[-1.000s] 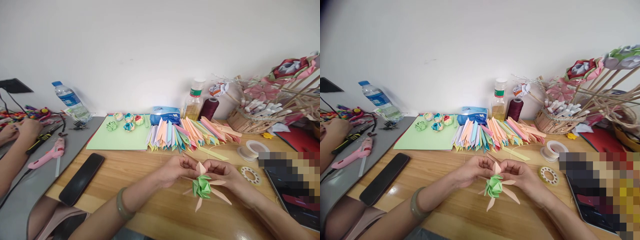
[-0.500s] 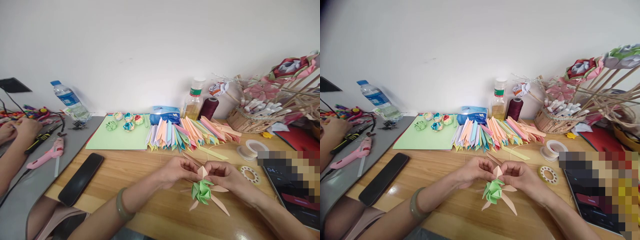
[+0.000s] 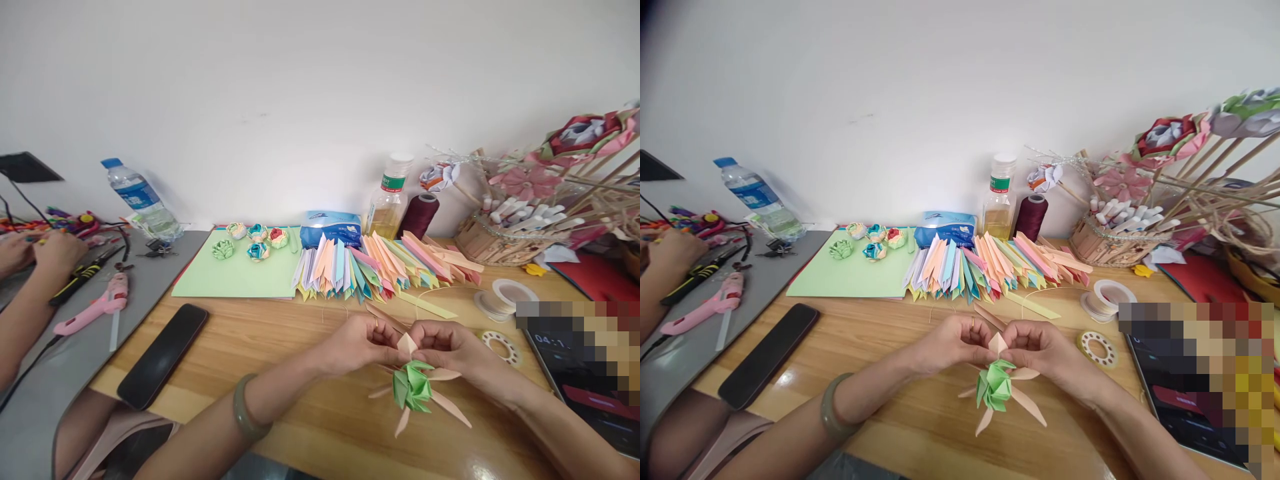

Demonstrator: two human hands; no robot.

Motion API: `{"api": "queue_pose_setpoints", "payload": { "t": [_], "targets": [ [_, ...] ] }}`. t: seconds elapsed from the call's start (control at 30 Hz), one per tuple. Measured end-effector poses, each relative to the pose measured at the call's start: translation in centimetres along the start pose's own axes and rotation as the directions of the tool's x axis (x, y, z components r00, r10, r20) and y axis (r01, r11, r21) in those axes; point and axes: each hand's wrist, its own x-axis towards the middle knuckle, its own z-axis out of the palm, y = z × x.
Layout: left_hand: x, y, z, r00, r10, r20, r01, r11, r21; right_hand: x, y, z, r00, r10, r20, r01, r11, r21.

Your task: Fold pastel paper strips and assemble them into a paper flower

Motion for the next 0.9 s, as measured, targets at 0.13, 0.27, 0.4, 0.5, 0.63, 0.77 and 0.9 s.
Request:
{"api": "queue_pose_setpoints", "payload": {
  "t": [0.13,0.27,0.4,0.5,0.63,0.77,0.9],
  "targets": [
    [0.1,-0.1,-0.2,1.0,0.009,0.007,-0.009,1.0,-0.004,0.0,0.2,0.0,1.0,-0.014,0.0,0.014,1.0,-0.007],
    [0.3,-0.4,-0.4,0.999,0.039,-0.035,-0.039,0.999,0.013,0.0,0.1,0.0,0.999,-0.031,0.022,0.031,1.0,-0.007],
    [0.4,-0.4,-0.4,0.998,0.028,-0.058,-0.026,0.999,0.033,-0.2,-0.3,0.2,0.998,0.002,0.057,0.0,1.0,-0.025],
    [0.5,-0.5,-0.5,0.997,0.034,-0.073,-0.028,0.996,0.079,0.0,-0.2,0.3,0.999,0.004,0.053,-0.002,0.999,-0.042],
    [0.8,-0.9,-1.0,0.99,0.041,-0.131,-0.022,0.989,0.147,0.5,0.5,0.3,1.0,-0.005,-0.024,0.003,0.994,-0.107],
    [0.9,-1.1,-1.2,0.989,0.047,-0.14,-0.024,0.987,0.157,0.7,0.5,0.4,1.0,-0.009,-0.01,0.008,0.995,-0.101],
    [0.8,-0.9,-1.0,0.994,0.055,-0.095,-0.042,0.99,0.137,0.4,-0.2,0.4,0.999,0.001,0.053,0.001,0.999,-0.042]
  ]
}}
